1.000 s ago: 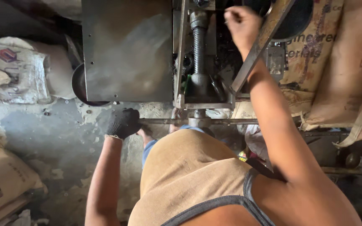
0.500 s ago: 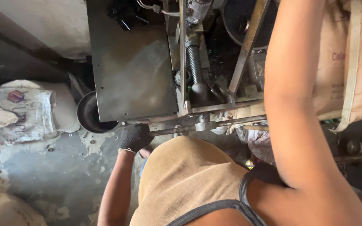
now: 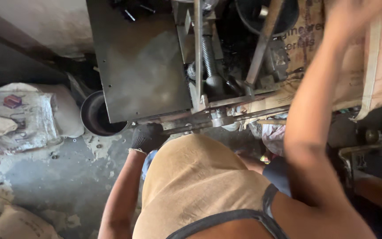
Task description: The person operates a manual press machine by placing small metal parts into a mold, then pulling a lever to activate the press. They repeatedly pick up parts, position them, and cycle the machine, collecting the pressed pieces in a nearby container.
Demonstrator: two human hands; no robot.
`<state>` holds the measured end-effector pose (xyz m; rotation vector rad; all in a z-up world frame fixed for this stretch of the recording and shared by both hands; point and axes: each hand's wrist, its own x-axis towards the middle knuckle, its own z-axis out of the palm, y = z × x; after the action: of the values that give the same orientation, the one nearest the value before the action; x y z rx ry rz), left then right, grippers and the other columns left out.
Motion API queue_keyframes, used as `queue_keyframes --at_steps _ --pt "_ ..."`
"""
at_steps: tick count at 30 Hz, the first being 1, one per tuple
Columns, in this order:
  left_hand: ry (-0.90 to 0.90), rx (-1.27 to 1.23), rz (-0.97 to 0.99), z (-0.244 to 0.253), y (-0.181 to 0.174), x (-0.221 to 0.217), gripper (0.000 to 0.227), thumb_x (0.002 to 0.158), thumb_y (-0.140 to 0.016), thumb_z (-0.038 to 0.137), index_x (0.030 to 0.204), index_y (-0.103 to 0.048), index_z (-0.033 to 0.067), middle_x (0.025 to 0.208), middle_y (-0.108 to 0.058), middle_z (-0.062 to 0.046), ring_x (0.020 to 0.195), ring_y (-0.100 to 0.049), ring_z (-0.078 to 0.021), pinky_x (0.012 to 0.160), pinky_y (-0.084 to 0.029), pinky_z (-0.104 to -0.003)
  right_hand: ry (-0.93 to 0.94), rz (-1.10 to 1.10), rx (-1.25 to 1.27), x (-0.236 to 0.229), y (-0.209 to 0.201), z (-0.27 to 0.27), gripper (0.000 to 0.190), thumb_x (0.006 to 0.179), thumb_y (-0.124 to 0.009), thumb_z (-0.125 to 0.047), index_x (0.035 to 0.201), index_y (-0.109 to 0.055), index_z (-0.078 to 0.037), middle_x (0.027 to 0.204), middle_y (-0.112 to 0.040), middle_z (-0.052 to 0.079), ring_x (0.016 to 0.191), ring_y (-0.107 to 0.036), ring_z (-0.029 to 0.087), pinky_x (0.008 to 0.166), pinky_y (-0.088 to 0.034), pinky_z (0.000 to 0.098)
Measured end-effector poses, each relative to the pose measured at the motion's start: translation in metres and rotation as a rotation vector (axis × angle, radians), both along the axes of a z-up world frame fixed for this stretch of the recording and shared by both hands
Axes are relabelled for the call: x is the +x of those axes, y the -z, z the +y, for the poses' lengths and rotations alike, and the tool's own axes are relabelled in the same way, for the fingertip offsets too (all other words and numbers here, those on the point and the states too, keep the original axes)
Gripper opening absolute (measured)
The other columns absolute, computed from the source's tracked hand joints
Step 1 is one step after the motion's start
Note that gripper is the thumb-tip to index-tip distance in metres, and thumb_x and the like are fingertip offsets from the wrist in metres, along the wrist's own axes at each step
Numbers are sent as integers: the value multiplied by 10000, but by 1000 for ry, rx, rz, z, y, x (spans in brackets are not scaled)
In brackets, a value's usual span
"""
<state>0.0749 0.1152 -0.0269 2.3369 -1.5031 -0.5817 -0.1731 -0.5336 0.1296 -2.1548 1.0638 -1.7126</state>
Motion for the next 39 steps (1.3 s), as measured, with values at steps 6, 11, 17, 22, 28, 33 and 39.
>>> queue_keyframes --at_steps 6,11,17,22,28,33,39 --pt "161 -39 136 2 0 24 405 821 -670 537 747 -752 147 785 -721 -143 765 -693 -382 678 -535 -512 -150 -320 137 -132 111 157 672 960 -956 -212 1409 -471 -86 1344 -601 87 1201 -632 227 1021 -542 369" --pt "246 264 81 -7 -8 28 431 864 -582 547 767 -780 177 802 -735 -133 773 -704 -378 691 -534 -526 -92 -975 1236 -157 124 180 285 974 -681 -422 1077 -565 -183 770 -628 4 647 -584 164 634 -510 357" --pt "253 230 116 -4 24 33 402 882 -569 496 763 -781 176 791 -734 -131 753 -714 -374 693 -539 -524 -107 -1050 1030 -191 102 164 242 1042 -592 -368 978 -513 -148 753 -539 27 632 -503 184 613 -427 354" --pt "284 199 147 -31 121 13 276 771 -613 419 747 -779 200 768 -733 -128 757 -713 -367 692 -536 -513 -238 -1081 870 -227 112 147 292 1098 -517 -324 896 -470 -119 739 -466 47 620 -436 202 596 -358 352" --pt "29 90 -23 -78 175 -47 238 895 -654 295 1034 -769 139 1037 -770 -120 1019 -731 -329 900 -539 -480 -472 -752 698 -225 87 229 319 1114 -469 -227 843 -432 -62 771 -409 83 660 -384 208 630 -337 338" --pt "283 -174 703 -74 94 -13 499 808 -754 434 1133 -744 55 1138 -736 -198 1072 -681 -356 958 -514 -448 -890 -187 1732 -79 31 348 289 1044 -632 -224 912 -566 25 857 -564 76 696 -522 161 587 -455 303" --pt "-113 -313 928 -18 -12 69 290 941 -720 217 1181 -711 55 1089 -778 -100 983 -704 -138 916 -547 -308 -904 1125 612 106 111 499 334 1047 -533 -451 1107 -757 -210 995 -777 61 826 -728 178 696 -554 329"
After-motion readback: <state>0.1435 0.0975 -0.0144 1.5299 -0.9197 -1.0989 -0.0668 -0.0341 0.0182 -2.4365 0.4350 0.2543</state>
